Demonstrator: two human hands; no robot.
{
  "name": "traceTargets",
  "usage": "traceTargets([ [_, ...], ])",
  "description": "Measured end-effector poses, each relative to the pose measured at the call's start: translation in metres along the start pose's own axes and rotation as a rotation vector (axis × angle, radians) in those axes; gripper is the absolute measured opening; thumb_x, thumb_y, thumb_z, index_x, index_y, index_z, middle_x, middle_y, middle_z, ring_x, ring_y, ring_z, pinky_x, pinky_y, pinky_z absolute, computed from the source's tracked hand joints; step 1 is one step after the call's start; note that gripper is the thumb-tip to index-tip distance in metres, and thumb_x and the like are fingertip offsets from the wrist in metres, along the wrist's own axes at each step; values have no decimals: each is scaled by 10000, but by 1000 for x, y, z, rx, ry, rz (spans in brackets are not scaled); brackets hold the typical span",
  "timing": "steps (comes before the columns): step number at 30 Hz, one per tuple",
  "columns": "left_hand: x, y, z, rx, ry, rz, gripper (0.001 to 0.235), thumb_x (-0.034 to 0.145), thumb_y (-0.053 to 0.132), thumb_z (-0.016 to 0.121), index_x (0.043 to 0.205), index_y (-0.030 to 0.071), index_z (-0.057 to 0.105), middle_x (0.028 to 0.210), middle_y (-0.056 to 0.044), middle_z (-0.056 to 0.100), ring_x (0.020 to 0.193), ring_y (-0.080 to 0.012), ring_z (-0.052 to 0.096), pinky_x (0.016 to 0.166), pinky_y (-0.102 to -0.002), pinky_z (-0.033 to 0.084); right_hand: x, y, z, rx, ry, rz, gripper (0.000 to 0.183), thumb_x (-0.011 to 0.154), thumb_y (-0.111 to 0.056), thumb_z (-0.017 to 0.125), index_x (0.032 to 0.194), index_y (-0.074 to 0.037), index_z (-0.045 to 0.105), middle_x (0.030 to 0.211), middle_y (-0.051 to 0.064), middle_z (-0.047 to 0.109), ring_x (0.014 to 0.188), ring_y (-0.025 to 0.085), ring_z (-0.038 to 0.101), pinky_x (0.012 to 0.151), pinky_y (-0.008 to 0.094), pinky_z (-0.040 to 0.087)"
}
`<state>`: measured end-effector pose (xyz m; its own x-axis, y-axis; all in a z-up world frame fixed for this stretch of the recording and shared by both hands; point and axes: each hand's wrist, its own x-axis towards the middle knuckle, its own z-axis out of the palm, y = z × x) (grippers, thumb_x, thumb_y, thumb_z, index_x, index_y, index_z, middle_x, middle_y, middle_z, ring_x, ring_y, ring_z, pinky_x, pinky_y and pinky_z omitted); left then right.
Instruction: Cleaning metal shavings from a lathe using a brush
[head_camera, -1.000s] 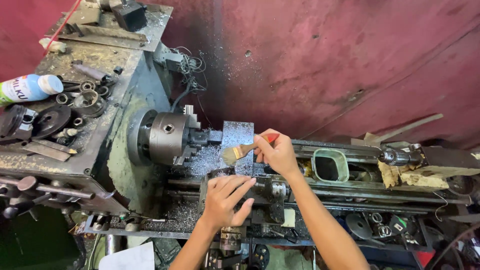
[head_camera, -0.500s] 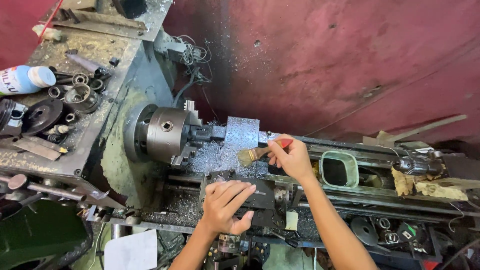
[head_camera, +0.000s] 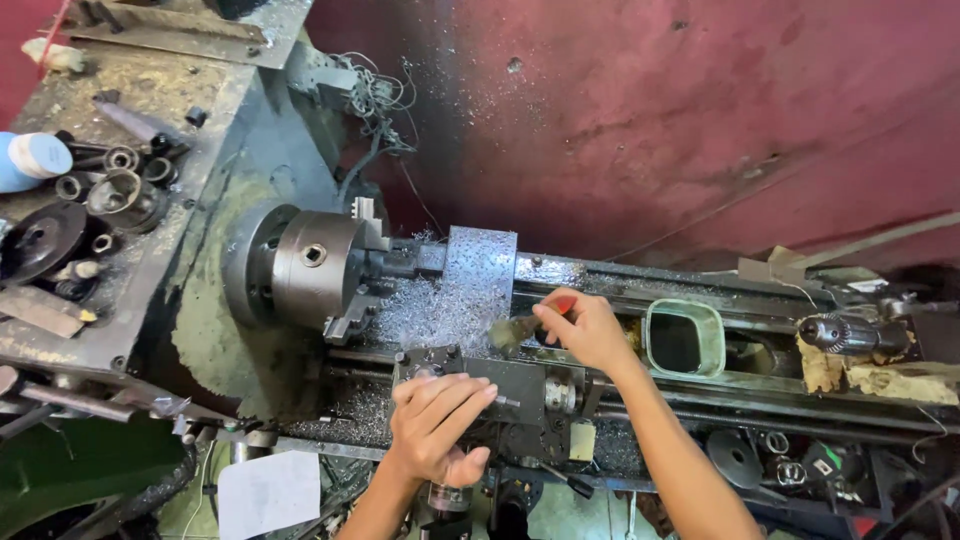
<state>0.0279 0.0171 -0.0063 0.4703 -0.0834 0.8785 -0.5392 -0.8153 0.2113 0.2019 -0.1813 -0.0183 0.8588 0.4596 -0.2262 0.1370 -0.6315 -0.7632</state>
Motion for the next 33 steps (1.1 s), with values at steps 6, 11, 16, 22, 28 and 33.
traceTargets([
  [6,0,0,0,7,-18,0,582,1048,473,312,1031,112,768,986,-30,787,852,-162,740,889,-309,377,0,8,5,69,247,-166,277,961,-362,631,966,-117,760,646,33,773,633,141,784,610,270,552],
  [11,-2,-1,3,-5,0,5,569,1042,463,335,1014,100,773,966,-42,791,837,-166,736,872,-303,373,-10,-4,10,154,158,-162,265,966,-339,620,909,-112,744,618,1,746,551,113,708,565,268,540],
  [16,2,0,0,-7,-22,-15,576,1051,453,314,1020,103,770,976,-34,786,844,-170,742,857,-298,379,-9,4,12,91,30,-131,331,963,-367,611,781,-122,739,607,-31,726,547,122,691,647,323,518],
  [22,1,0,2,4,-8,-5,549,1036,454,345,1012,108,771,973,-30,785,842,-162,735,862,-294,375,-5,18,0,-53,32,-87,319,971,-412,586,972,-133,741,714,14,785,644,159,812,522,270,478],
  [28,6,1,0,-7,-15,0,530,1037,421,345,1002,100,764,975,-34,783,840,-163,736,840,-291,376,-14,6,3,-1,201,-96,303,941,-399,603,948,-143,766,610,12,763,581,134,734,619,300,521],
  [33,3,-1,1,-2,-4,19,525,1036,426,351,1015,103,765,979,-33,785,848,-163,729,851,-292,373,-17,-1,11,25,-35,-21,294,967,-397,598,946,-135,732,690,15,754,663,152,790,612,302,510],
])
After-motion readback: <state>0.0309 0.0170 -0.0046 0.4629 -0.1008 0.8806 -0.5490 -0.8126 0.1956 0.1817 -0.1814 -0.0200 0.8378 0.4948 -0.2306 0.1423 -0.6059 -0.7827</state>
